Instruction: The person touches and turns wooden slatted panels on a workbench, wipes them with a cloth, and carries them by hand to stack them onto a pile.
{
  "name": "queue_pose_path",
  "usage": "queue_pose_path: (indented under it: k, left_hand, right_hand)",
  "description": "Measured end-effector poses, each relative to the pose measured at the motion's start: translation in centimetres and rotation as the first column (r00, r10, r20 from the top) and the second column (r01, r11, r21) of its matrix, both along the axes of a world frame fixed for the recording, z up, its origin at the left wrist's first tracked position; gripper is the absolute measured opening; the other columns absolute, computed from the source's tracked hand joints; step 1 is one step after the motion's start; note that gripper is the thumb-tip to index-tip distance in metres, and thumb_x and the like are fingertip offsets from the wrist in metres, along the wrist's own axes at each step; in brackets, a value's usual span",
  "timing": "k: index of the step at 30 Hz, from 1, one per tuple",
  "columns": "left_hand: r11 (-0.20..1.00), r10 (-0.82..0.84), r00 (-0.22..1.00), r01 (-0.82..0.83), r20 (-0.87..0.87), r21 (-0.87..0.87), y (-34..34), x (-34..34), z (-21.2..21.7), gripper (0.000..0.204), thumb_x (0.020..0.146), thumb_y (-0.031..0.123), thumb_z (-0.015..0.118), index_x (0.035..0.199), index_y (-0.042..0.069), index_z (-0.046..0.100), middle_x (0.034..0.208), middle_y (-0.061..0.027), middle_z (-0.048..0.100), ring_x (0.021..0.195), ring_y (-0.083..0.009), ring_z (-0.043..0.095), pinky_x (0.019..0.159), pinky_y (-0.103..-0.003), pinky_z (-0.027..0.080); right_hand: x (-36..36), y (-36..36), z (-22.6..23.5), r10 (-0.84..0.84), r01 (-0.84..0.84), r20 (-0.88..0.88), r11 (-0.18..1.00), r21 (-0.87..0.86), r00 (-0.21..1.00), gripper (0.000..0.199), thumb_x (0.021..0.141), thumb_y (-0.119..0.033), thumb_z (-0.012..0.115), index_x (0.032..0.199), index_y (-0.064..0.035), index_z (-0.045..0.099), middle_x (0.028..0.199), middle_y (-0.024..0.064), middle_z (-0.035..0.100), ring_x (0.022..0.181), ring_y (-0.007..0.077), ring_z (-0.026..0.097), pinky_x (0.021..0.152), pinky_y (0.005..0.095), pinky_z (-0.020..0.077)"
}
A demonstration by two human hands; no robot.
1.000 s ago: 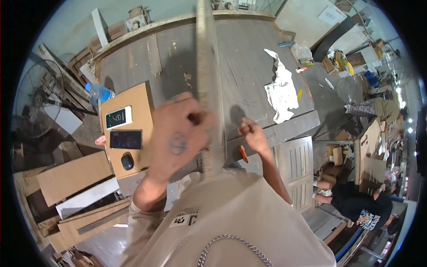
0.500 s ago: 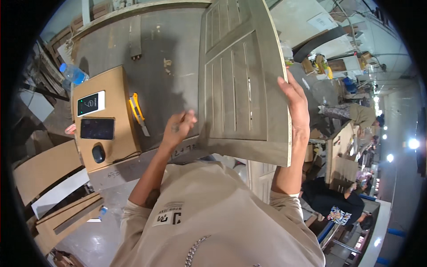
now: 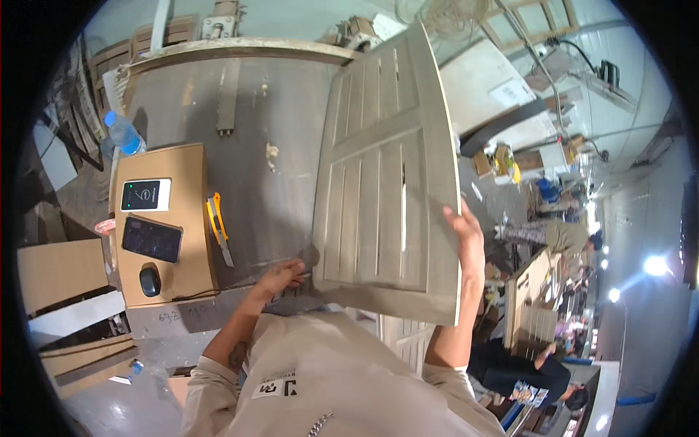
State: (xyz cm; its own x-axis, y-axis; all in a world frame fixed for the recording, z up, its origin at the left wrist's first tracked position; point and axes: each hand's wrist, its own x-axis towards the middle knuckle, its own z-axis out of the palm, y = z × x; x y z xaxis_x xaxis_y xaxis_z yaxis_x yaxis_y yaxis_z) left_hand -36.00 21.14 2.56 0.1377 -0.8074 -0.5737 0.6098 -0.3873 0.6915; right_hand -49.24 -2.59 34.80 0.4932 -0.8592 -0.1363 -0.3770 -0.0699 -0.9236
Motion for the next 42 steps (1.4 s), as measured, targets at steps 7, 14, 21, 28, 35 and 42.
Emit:
queue_pose_path:
  k: [7, 14, 21, 28, 35, 42]
  left_hand:
    - [0.998, 0.028, 0.998, -0.03, -0.048, -0.051, -3.5, 1.1, 1.0, 0.062, 0.094, 0.04, 0.053, 0.137, -0.004, 0.04, 0.137, -0.0191, 0.046, 0.125, -0.0283, 0.046, 0.105, -0.038, 0.036]
    - [0.968, -0.079, 0.97, 0.018, -0.231, -0.252, -5.9, 1.7, -0.6, 0.069, 0.098, 0.044, 0.041, 0.142, -0.007, 0.027, 0.146, -0.0228, 0.031, 0.136, -0.0329, 0.031, 0.114, -0.04, 0.025]
    - [0.968, 0.059, 0.901, -0.157, -0.431, -0.196, -7.8, -0.5, -3.8, 0.074, 0.098, 0.056, 0.026, 0.136, -0.005, 0.04, 0.136, -0.0198, 0.047, 0.128, -0.0298, 0.042, 0.108, -0.044, 0.03]
    - [0.497, -0.75, 0.281, -0.359, -0.599, -0.79, -9.7, 2.7, -12.2, 0.086, 0.091, 0.07, 0.014, 0.111, 0.0, 0.059, 0.083, -0.0038, 0.062, 0.078, -0.0162, 0.055, 0.077, -0.032, 0.041]
    - [0.981, 0.079, 0.927, -0.138, -0.367, -0.135, -8.0, -0.4, 3.0, 0.1, 0.088, 0.075, 0.023, 0.138, -0.011, 0.03, 0.138, -0.022, 0.042, 0.124, -0.03, 0.043, 0.106, -0.04, 0.031]
    - [0.969, -0.004, 0.903, -0.102, -0.43, -0.223, -11.2, -5.8, 9.4, 0.087, 0.092, 0.065, 0.036, 0.141, -0.007, 0.026, 0.143, -0.0188, 0.035, 0.127, -0.0286, 0.036, 0.108, -0.039, 0.024]
  right_hand:
    - [0.5, 0.7, 0.8, -0.011, -0.013, 0.107, 0.976, 0.216, 0.994, 0.046, 0.084, -0.013, 0.057, 0.128, 0.0026, 0.052, 0.114, 0.0092, 0.061, 0.099, 0.0166, 0.058, 0.087, 0.0269, 0.0438]
    - [1.1, 1.1, 0.8, 0.009, -0.034, 0.111, 0.973, 0.227, 0.994, 0.041, 0.086, -0.012, 0.057, 0.125, 0.0027, 0.054, 0.112, 0.0086, 0.062, 0.098, 0.0155, 0.059, 0.086, 0.0268, 0.0438]
    - [0.9, 0.9, 0.8, 0.001, 0.008, -0.177, 0.999, 0.054, 0.984, 0.048, 0.083, -0.026, 0.065, 0.121, 0.0023, 0.057, 0.106, 0.0075, 0.063, 0.093, 0.0156, 0.058, 0.086, 0.0277, 0.043]
    - [5.1, 3.3, 0.9, 0.105, -0.098, -0.063, 0.99, 0.097, 0.992, 0.047, 0.079, -0.016, 0.058, 0.122, 0.003, 0.057, 0.107, 0.0101, 0.063, 0.095, 0.0171, 0.058, 0.086, 0.0284, 0.0432]
    - [0.8, 4.5, 4.5, 0.151, -0.151, -0.004, 0.98, -0.13, 0.988, 0.055, 0.073, -0.013, 0.058, 0.126, 0.0024, 0.054, 0.117, 0.0116, 0.06, 0.114, 0.0224, 0.05, 0.098, 0.0317, 0.0369]
    - [-11.2, 13.1, 7.9, 0.081, -0.046, 0.115, 0.96, -0.276, 0.99, 0.063, 0.08, -0.008, 0.06, 0.14, -0.003, 0.04, 0.132, 0.0142, 0.053, 0.117, 0.021, 0.051, 0.1, 0.0332, 0.0383]
